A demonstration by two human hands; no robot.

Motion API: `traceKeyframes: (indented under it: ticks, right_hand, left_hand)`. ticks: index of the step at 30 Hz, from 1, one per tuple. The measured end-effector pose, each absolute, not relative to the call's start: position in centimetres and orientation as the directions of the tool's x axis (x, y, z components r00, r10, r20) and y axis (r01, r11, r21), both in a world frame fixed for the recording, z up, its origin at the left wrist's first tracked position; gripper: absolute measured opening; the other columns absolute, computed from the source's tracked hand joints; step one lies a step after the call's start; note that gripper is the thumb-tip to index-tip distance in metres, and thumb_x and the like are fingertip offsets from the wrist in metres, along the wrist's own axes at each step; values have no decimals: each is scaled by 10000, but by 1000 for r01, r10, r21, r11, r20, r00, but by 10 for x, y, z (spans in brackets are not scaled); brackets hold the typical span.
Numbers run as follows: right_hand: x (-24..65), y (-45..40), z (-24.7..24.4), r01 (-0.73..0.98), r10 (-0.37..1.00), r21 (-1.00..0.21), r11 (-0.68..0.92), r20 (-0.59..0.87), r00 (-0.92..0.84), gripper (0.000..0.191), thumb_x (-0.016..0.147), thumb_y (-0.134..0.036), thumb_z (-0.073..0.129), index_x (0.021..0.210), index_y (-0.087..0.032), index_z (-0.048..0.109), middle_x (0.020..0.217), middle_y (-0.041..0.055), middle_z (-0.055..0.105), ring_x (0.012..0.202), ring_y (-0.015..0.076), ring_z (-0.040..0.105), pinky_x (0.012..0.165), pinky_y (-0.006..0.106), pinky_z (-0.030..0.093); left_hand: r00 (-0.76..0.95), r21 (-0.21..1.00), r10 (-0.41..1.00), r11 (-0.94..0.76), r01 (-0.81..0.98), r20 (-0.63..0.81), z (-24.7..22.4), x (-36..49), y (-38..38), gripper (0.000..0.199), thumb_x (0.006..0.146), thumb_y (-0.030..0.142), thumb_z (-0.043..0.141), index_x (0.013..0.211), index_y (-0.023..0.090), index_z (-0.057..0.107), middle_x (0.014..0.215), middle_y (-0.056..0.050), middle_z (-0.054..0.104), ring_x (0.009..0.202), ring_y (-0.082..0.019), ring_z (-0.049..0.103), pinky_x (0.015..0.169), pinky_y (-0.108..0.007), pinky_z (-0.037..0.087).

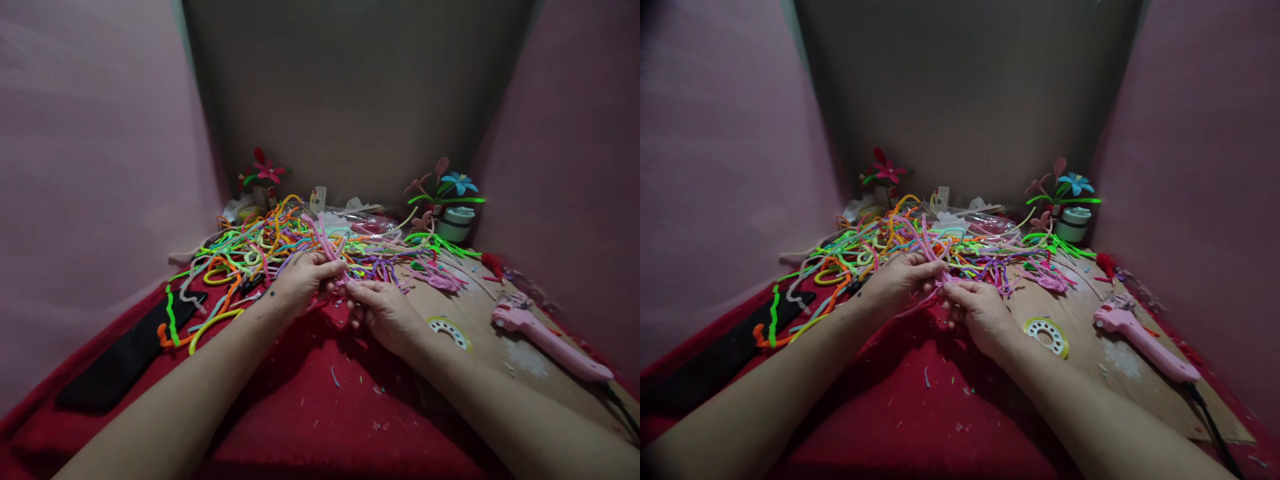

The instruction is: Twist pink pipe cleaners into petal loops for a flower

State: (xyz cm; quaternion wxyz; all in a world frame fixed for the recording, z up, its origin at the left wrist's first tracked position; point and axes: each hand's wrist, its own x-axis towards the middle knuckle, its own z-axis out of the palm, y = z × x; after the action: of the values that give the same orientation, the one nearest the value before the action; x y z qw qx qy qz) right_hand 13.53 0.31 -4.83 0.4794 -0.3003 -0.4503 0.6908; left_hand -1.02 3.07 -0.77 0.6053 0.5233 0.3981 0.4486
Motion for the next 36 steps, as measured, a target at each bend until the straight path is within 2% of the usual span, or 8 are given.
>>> traceKeyframes:
  ticks: [6, 11, 15, 17, 20, 23, 30, 36]
  right_hand:
    - [133, -2, -48, -105, 962, -990, 92, 116, -248, 321, 805, -419, 533, 674, -134, 601, 519, -28, 504, 388, 62, 409, 400, 215, 285]
    - [131, -6, -47, -83, 966, -983, 161, 174, -190, 350, 804, -427, 522, 605, -141, 561, 454, -45, 437, 396, 61, 368, 410, 212, 261]
    - [131, -5, -45, -46, 967, -988, 147, 154, -202, 323, 813, -423, 505, 693, -142, 609, 539, -23, 516, 421, 68, 396, 420, 211, 289]
    - [133, -3, -43, 10, 958, -977, 212, 205, -198, 270, 815, -387, 516, 771, -148, 636, 629, -3, 575, 489, 82, 452, 464, 212, 335]
    - [136, -2, -42, 174, 929, -918, 358, 330, -169, 196, 812, -312, 536, 789, -157, 652, 672, 8, 604, 574, 99, 490, 534, 214, 367]
    - [137, -3, -42, 318, 907, -850, 420, 382, -177, 218, 834, -265, 502, 704, -156, 638, 607, 4, 582, 534, 96, 463, 527, 216, 350]
    - [137, -7, -44, 434, 886, -774, 462, 424, -188, 308, 878, -250, 431, 621, -161, 576, 523, -4, 534, 460, 90, 455, 506, 217, 329]
    - [136, -5, -50, 599, 797, -556, 577, 545, -262, 281, 886, -187, 392, 661, -146, 555, 565, 25, 555, 499, 110, 484, 543, 235, 325]
  left_hand:
    - [238, 998, 970, 52, -45, -40, -3, -2, 21, 247, 740, 210, 617, 524, 122, 534, 368, 21, 489, 290, -41, 393, 324, -151, 249]
    - [124, 1000, 992, 7, 0, -7, -3, 4, 14, 286, 781, 212, 564, 516, 126, 503, 329, 48, 444, 241, -26, 312, 295, -151, 208]
    - [174, 997, 984, 50, -59, -39, -6, 1, 18, 261, 782, 232, 558, 547, 129, 515, 348, 33, 472, 245, -47, 345, 282, -161, 225]
    - [194, 997, 980, 58, -48, -47, -7, -1, 20, 252, 774, 231, 569, 548, 129, 520, 346, 34, 465, 249, -52, 353, 278, -161, 231]
    - [197, 998, 979, 58, -15, -54, -6, -2, 21, 236, 766, 240, 582, 563, 129, 536, 356, 30, 471, 260, -53, 366, 281, -155, 235]
    - [209, 999, 977, 45, 10, -46, -7, -1, 21, 240, 765, 256, 583, 565, 127, 545, 361, 24, 480, 260, -52, 360, 281, -157, 233]
    - [205, 999, 977, 50, 13, -51, -10, 0, 21, 249, 775, 254, 564, 559, 131, 551, 346, 29, 474, 245, -54, 340, 271, -164, 230]
    - [148, 996, 985, 85, 35, -89, -7, 2, 17, 257, 785, 249, 560, 555, 134, 541, 336, 37, 478, 227, -49, 330, 263, -161, 225]
